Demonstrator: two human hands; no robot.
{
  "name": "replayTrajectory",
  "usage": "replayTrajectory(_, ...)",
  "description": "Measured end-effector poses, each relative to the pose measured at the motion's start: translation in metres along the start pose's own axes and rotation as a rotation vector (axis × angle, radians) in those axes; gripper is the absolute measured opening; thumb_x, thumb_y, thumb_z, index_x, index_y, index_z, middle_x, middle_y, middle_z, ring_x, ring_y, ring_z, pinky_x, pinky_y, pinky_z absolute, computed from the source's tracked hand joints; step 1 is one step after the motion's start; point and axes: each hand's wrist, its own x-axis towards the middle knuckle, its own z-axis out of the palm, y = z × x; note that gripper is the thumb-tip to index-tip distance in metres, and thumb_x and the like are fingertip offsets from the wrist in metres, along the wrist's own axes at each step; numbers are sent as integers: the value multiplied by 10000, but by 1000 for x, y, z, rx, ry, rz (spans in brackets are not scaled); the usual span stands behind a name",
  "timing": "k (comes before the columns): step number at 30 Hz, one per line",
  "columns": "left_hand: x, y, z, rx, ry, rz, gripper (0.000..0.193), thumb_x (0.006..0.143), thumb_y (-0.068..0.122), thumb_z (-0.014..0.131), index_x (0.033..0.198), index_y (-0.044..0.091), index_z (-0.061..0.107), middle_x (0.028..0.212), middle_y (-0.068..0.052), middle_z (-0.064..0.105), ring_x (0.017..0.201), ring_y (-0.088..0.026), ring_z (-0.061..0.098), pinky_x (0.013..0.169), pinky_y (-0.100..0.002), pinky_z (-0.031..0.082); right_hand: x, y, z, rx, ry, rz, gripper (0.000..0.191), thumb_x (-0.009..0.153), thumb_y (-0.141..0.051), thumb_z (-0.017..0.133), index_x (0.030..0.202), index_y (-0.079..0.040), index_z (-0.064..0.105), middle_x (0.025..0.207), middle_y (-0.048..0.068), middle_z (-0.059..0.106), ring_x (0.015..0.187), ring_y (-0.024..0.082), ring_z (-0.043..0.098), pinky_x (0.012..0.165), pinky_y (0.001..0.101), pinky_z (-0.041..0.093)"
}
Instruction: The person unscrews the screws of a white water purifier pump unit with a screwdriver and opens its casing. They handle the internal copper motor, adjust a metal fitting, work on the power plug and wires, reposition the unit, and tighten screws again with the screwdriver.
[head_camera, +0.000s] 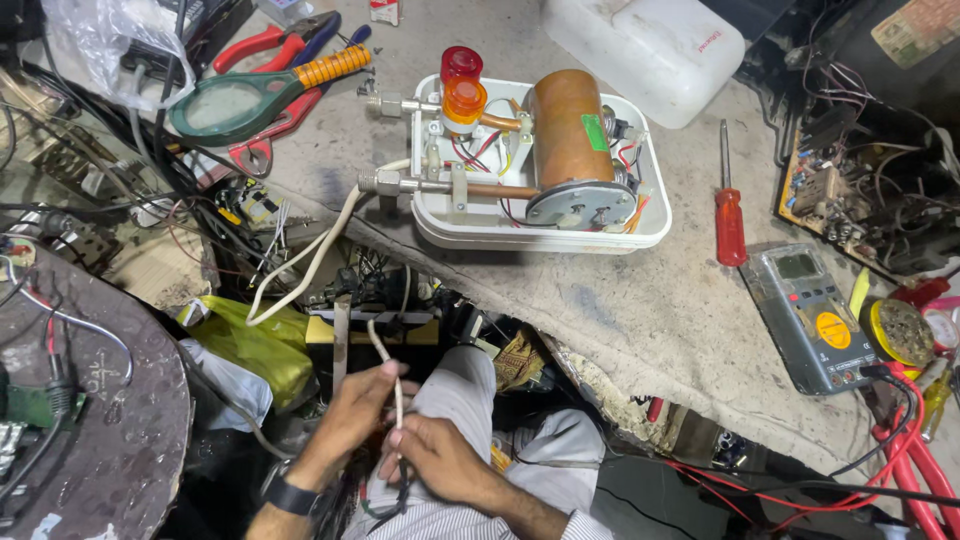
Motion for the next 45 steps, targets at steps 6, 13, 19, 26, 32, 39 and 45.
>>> replayTrajectory(6, 6, 6, 38, -393, 37, 126, 502, 1023, 458, 508, 1104, 0, 696, 706, -54, 620, 624, -126, 587, 580, -281, 521, -15, -31, 1, -327, 33, -81, 269, 1062, -197, 531, 951, 4, 669, 798, 61, 746, 733, 163, 726, 688, 319, 572)
replayTrajectory(13, -44, 15, 57, 27, 309, 654, 497, 1093, 402, 422, 931, 16, 689, 595, -36, 604, 558, -161, 629, 517, -334, 482, -22, -47, -29, -11, 316, -292, 318, 962, -165, 577, 1209, 5, 683, 1050, 102, 745, 969, 165, 694, 879, 297, 554)
replayTrajectory(19, -61, 26, 69, 145, 241, 762, 315, 1079, 256, 497, 969, -11, 622, 692, -156, 608, 609, -316, 641, 551, -399, 465, -29, -54, -39, -295, 510, -421, 302, 1005, -156, 663, 1214, 57, 710, 1118, 108, 736, 982, 154, 692, 866, 267, 550)
replayTrajectory(26, -65, 38, 81, 297, 209, 789, 292, 1048, 184, 551, 838, -16, 586, 672, -172, 594, 600, -345, 607, 552, -442, 442, -24, -72, -50, 277, 625, -403, 303, 1042, -172, 623, 1269, 26, 652, 1107, 115, 755, 878, 95, 668, 805, 242, 559)
replayTrajectory(32, -66, 45, 82, 317, 57, 923, 274, 1044, 176, 528, 931, -29, 669, 714, -145, 648, 639, -321, 658, 584, -422, 501, -39, -101, -65, 241, 802, -423, 219, 961, -61, 717, 1145, 51, 678, 974, 152, 755, 722, 119, 674, 662, 262, 566)
replayTrajectory(39, -66, 64, 93, -52, 19, 673, 297, 1029, 196, 526, 1176, -14, 675, 594, -43, 557, 533, -112, 552, 512, -279, 443, -78, -125, -69, 58, 986, -675, 177, 987, -23, 707, 1134, 74, 684, 993, 162, 755, 751, 155, 694, 682, 289, 598)
replayTrajectory(45, -46, 119, 118, -194, 144, 969, 189, 1086, 123, 597, 1180, -26, 667, 867, -53, 701, 762, -108, 625, 687, -255, 515, -77, -151, -96, -67, 1106, -821, 224, 987, 13, 743, 1148, 18, 589, 919, 140, 726, 717, 150, 675, 667, 282, 591)
